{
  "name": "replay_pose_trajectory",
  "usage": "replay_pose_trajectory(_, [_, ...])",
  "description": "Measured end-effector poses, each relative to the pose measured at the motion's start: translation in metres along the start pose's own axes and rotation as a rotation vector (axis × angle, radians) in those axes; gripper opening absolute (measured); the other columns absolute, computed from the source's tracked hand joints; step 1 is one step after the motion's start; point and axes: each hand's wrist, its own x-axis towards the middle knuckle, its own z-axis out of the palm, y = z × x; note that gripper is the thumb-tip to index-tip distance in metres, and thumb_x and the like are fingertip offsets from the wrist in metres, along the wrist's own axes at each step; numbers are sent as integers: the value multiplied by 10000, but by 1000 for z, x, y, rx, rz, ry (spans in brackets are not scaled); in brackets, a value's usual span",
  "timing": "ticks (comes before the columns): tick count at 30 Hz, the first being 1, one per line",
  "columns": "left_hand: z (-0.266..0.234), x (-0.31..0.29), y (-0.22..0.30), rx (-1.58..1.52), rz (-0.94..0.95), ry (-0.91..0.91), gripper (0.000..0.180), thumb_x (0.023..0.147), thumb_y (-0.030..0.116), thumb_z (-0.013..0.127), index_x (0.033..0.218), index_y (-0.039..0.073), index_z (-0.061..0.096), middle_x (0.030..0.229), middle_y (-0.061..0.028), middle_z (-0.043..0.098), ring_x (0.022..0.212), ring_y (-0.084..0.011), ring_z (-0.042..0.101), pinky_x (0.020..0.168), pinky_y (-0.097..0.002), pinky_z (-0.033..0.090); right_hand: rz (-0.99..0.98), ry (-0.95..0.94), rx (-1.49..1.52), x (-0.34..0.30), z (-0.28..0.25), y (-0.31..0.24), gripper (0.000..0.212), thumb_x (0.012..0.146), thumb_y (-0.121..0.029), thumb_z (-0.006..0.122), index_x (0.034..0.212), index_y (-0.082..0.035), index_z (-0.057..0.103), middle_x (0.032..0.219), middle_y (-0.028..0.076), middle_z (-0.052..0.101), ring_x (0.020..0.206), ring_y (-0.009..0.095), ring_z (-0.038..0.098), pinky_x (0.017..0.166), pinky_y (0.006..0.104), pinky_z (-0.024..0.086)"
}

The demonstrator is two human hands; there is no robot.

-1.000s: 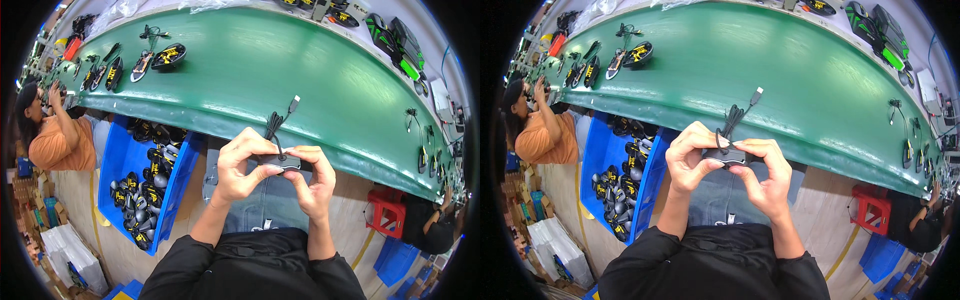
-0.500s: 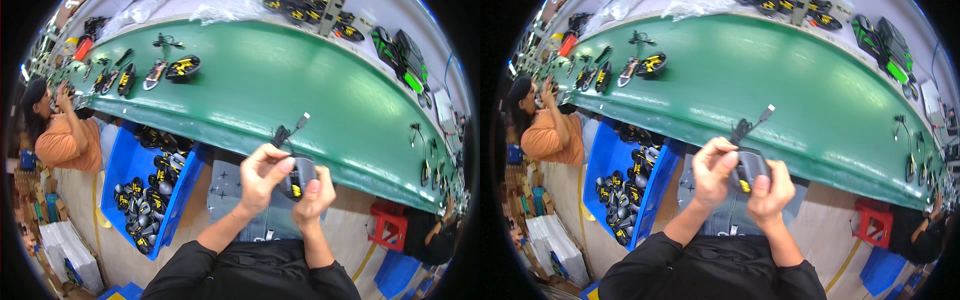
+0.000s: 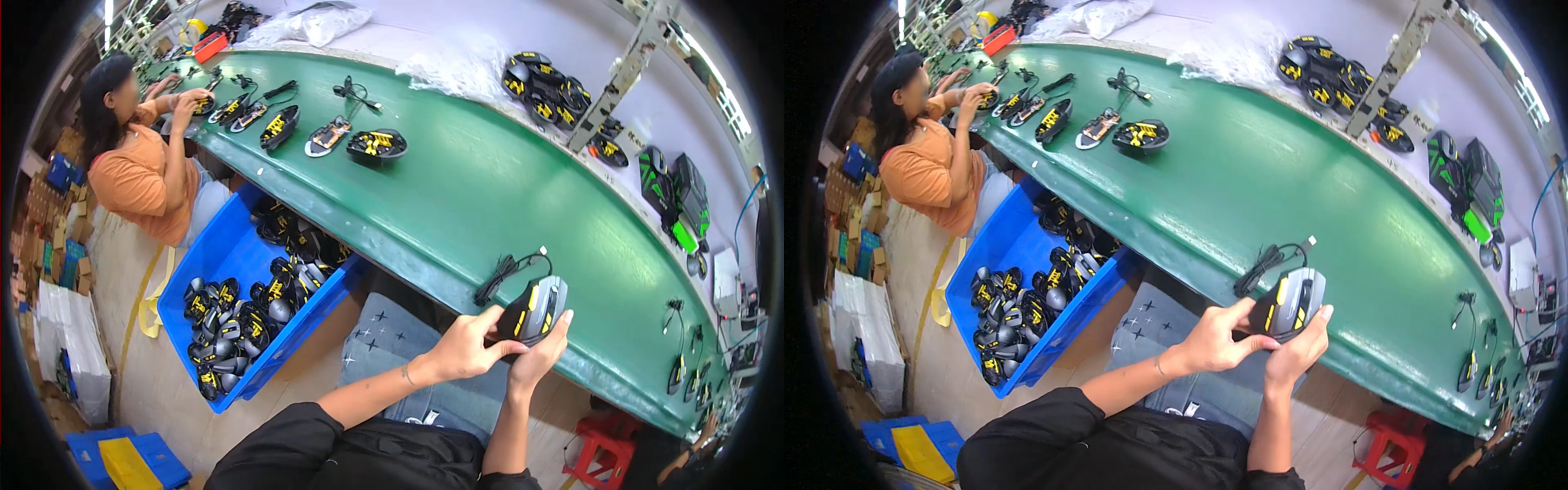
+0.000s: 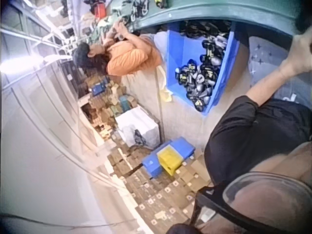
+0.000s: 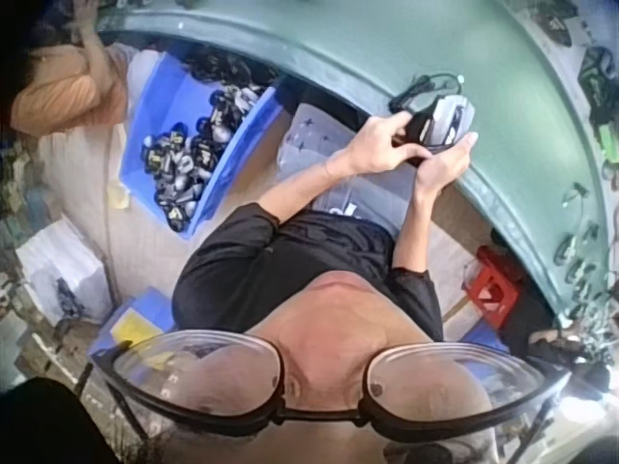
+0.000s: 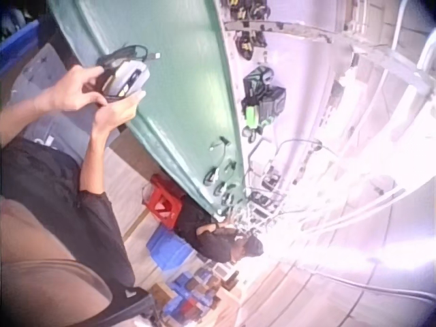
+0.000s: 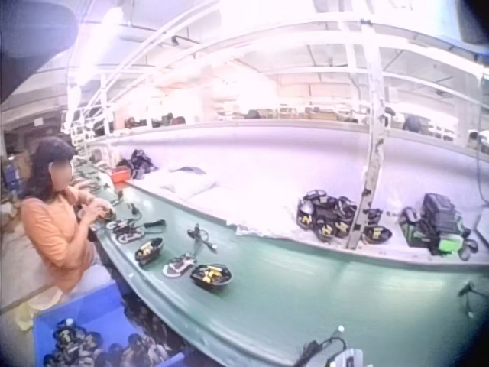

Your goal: The person assembles computer mice along a conveyor belt by arranging internal wiring, snapping top casings onto the mouse bases by hand, and placing the assembled mice back onto the belt.

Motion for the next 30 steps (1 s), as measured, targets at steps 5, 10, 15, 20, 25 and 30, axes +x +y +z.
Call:
replay_pose_trajectory(5, [17, 27, 2, 86, -78, -54, 297, 872, 187, 718, 993, -52, 588, 837, -140, 710, 750, -175, 701, 640, -296, 548, 96, -234, 82, 47, -28, -2, 510, 1044, -371, 341, 1098, 46, 629, 943, 99, 653, 821, 154, 626, 774, 308, 500])
replay_pose_trajectory(10, [2, 71, 22, -152, -163, 45, 259, 900, 220, 695, 991, -19, 652, 855, -82, 708, 710, -136, 675, 556, -275, 525, 79, -214, 145, 119, 3, -51, 538, 1019, -432, 405, 1046, 38, 665, 916, 68, 658, 781, 113, 568, 737, 295, 457])
replay_pose_trajectory(15, [20, 100, 60, -280, 48, 28, 533, 824, 184, 779, 1239, -57, 546, 1078, -129, 674, 929, -164, 661, 777, -298, 543, -14, -240, 12, 108, -12, -68, 578, 1034, -408, 340, 885, 34, 682, 791, 62, 654, 674, 125, 573, 623, 299, 458])
replay_pose_trajectory(20, [25, 86, 56, -287, 134, -68, 638, 744, 127, 840, 1268, -52, 522, 1137, -100, 651, 1034, -160, 616, 926, -311, 492, 76, -210, 207, 73, -16, -69, 578, 1039, -419, 330, 954, 37, 674, 809, 86, 661, 708, 144, 588, 664, 304, 476])
replay_pose_trajectory(25, [19, 68, 58, -343, 18, -86, 602, 790, 10, 765, 1311, -64, 471, 1164, -123, 637, 1046, -174, 619, 928, -307, 496, 74, -261, 98, 59, -23, -67, 527, 1024, -433, 394, 1000, 19, 664, 867, 70, 654, 751, 126, 563, 702, 298, 472])
replay_pose_trajectory(30, [23, 61, 54, -434, 23, -80, 557, 800, -29, 731, 1292, -65, 472, 1104, -130, 657, 979, -163, 649, 856, -293, 545, -61, -436, 60, 56, -44, -65, 517, 845, -416, 718, 1081, 35, 625, 896, 55, 649, 786, 104, 564, 722, 267, 472])
